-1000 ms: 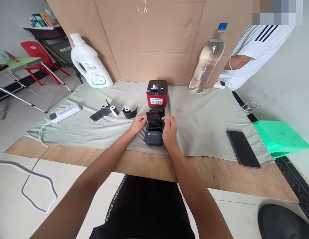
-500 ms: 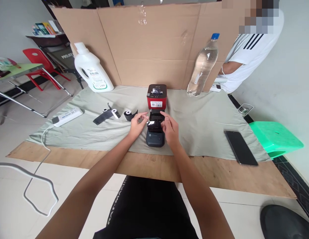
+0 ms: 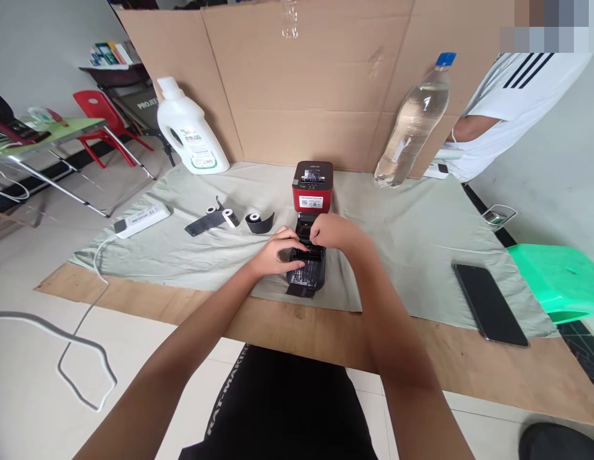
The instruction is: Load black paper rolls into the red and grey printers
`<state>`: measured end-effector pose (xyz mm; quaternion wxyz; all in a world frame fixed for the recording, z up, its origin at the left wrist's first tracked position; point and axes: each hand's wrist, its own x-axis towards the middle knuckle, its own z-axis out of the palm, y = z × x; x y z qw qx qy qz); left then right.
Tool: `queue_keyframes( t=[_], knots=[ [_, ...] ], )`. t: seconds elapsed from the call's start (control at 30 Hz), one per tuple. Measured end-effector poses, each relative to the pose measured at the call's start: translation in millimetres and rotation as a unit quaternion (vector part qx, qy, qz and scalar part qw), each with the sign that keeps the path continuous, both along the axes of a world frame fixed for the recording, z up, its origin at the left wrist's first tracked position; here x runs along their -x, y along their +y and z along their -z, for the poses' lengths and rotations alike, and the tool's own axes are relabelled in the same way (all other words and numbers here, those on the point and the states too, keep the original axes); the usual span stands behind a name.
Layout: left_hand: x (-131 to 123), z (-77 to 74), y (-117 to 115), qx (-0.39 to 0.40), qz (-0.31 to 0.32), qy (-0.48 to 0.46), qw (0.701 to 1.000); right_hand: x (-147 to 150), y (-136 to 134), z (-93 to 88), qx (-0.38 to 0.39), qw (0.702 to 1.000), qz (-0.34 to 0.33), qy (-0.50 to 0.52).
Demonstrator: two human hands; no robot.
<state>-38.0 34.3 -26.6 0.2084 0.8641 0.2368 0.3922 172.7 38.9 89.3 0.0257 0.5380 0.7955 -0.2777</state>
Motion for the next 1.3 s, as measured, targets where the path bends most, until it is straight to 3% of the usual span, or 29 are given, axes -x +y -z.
queue_keyframes(
  t=[0.13,0.33,0.5,0.63,0.8,1.0,1.3],
  knots=[
    [1,-2.5,0,0.017,-0.024,-0.005,1.0,13,-6,6.6,-0.009,0.99,0.043,-0.133],
    [-1,-3.6,-1,-0.006,-0.023,-0.026,0.999,33,-23,16.3,-0.081,0.972,0.029,-0.217],
    [2,-4.8,-2,-0.025,-0.058,-0.063,0.996,37,-25,21.6,-0.121,0.969,0.012,-0.214],
    [3,-4.6,0,0.018,-0.114,-0.127,0.985,28,-28,3.9,-0.142,0.973,0.017,-0.182],
    [2,-0.9,1,0.095,-0.126,-0.148,0.976,25,-35,-10.7,-0.17,0.973,0.037,-0.154],
    [2,2.5,1,0.112,-0.121,-0.134,0.977,29,-29,6.9,-0.11,0.98,0.02,-0.162],
    [0,6.5,4,0.143,-0.115,-0.056,0.981,48,-29,23.3,-0.109,0.974,0.034,-0.194]
  ],
)
